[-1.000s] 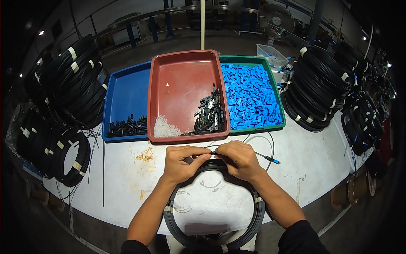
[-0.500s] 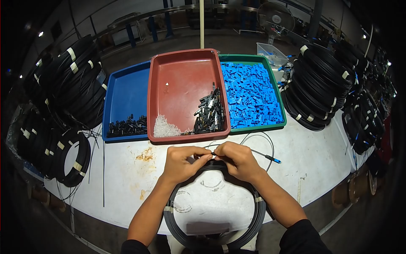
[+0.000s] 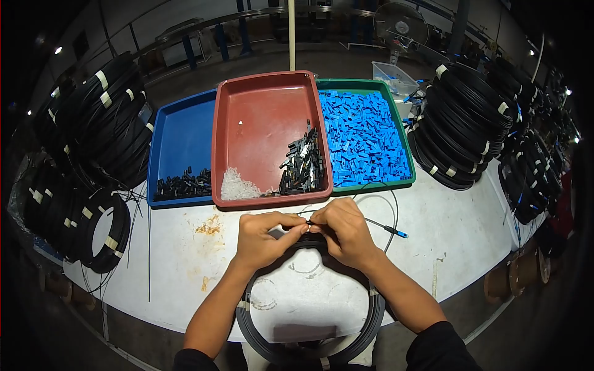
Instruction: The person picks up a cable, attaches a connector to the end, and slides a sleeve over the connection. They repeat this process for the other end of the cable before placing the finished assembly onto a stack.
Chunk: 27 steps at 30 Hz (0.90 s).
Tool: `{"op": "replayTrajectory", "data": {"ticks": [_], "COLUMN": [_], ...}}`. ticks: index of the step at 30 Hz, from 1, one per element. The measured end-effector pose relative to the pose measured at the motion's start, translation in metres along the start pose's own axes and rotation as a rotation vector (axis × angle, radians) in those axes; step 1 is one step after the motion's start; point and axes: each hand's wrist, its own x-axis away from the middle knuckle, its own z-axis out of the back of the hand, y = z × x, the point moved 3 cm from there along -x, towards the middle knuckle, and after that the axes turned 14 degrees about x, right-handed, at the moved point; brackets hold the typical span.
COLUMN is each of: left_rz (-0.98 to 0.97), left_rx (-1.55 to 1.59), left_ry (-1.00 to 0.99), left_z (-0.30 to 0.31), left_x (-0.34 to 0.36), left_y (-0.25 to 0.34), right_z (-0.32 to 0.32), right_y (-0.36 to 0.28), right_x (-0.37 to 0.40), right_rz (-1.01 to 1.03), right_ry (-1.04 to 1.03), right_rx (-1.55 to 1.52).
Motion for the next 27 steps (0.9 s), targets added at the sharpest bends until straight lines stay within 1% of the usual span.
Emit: {"op": "replayTrajectory", "data": {"ticks": [1, 2, 4, 5, 7, 8, 10, 11, 12, 14, 15, 16, 17, 18, 19, 20, 21, 22, 23, 24, 26, 27], "left_rz": [0.188, 0.187, 0.283, 0.284, -0.303, -0.304, -0.596, -0.575, -0.572, -0.100, 0.066, 0.062, 0.166, 0.274, 0.275, 0.275, -0.110, -0.497, -0.639, -0.697, -0.630, -0.627], "left_rx": [0.125, 0.125, 0.273, 0.272, -0.164, -0.162, -0.436, -0.412, -0.414, -0.120, -0.022, -0.020, 0.105, 0.231, 0.186, 0.186, -0.100, -0.387, -0.513, -0.565, -0.434, -0.432], "left_ry": [0.013, 0.011, 0.015, 0.011, -0.154, -0.155, -0.313, -0.294, -0.287, -0.090, -0.012, -0.011, -0.005, -0.001, -0.052, -0.054, -0.187, -0.317, -0.369, -0.369, -0.259, -0.252], "left_z": [0.001, 0.001, -0.001, 0.000, -0.004, -0.003, -0.006, -0.005, -0.005, 0.000, 0.001, 0.001, 0.001, 0.000, -0.001, 0.000, -0.001, -0.005, -0.009, -0.011, -0.006, -0.007], "left_x": [0.000, 0.001, 0.003, 0.003, -0.002, -0.004, 0.000, -0.002, 0.000, 0.000, -0.001, -0.001, 0.000, 0.001, 0.003, 0.000, -0.004, -0.003, -0.001, 0.001, -0.002, 0.000], "left_y": [-0.007, -0.010, -0.018, -0.016, 0.008, 0.008, 0.014, 0.013, 0.014, 0.005, 0.001, -0.003, -0.012, -0.017, -0.015, -0.011, 0.004, 0.017, 0.021, 0.023, 0.022, 0.022], "right_z": [0.004, 0.003, -0.003, -0.004, -0.008, -0.006, -0.008, -0.009, -0.010, -0.007, -0.007, -0.005, -0.003, 0.000, 0.000, 0.000, 0.000, -0.006, -0.013, -0.015, -0.012, -0.009], "right_y": [-0.002, -0.001, 0.000, 0.002, 0.009, 0.008, 0.007, 0.008, 0.009, 0.005, 0.005, 0.003, 0.001, 0.001, 0.002, 0.003, 0.000, 0.005, 0.009, 0.010, 0.008, 0.004], "right_x": [-0.002, -0.001, 0.003, 0.006, 0.009, 0.009, 0.008, 0.009, 0.008, 0.006, 0.005, 0.003, 0.002, 0.004, 0.005, 0.005, 0.005, 0.007, 0.013, 0.015, 0.013, 0.010], "right_rz": [0.105, 0.104, 0.178, 0.174, -0.002, -0.003, -0.156, -0.090, -0.086, 0.071, 0.073, 0.146, 0.218, 0.215, 0.180, 0.146, 0.146, -0.204, -0.557, -0.561, -0.241, -0.118], "right_ry": [0.063, 0.065, 0.021, 0.023, -0.079, -0.079, -0.233, -0.236, -0.242, -0.074, -0.077, -0.033, 0.010, 0.006, -0.068, -0.139, -0.137, -0.300, -0.449, -0.442, -0.251, -0.198], "right_rx": [0.068, 0.070, 0.097, 0.098, -0.062, -0.060, -0.140, -0.081, -0.083, 0.024, 0.023, 0.085, 0.148, 0.151, 0.156, 0.160, 0.159, -0.157, -0.475, -0.473, -0.247, -0.088]}}
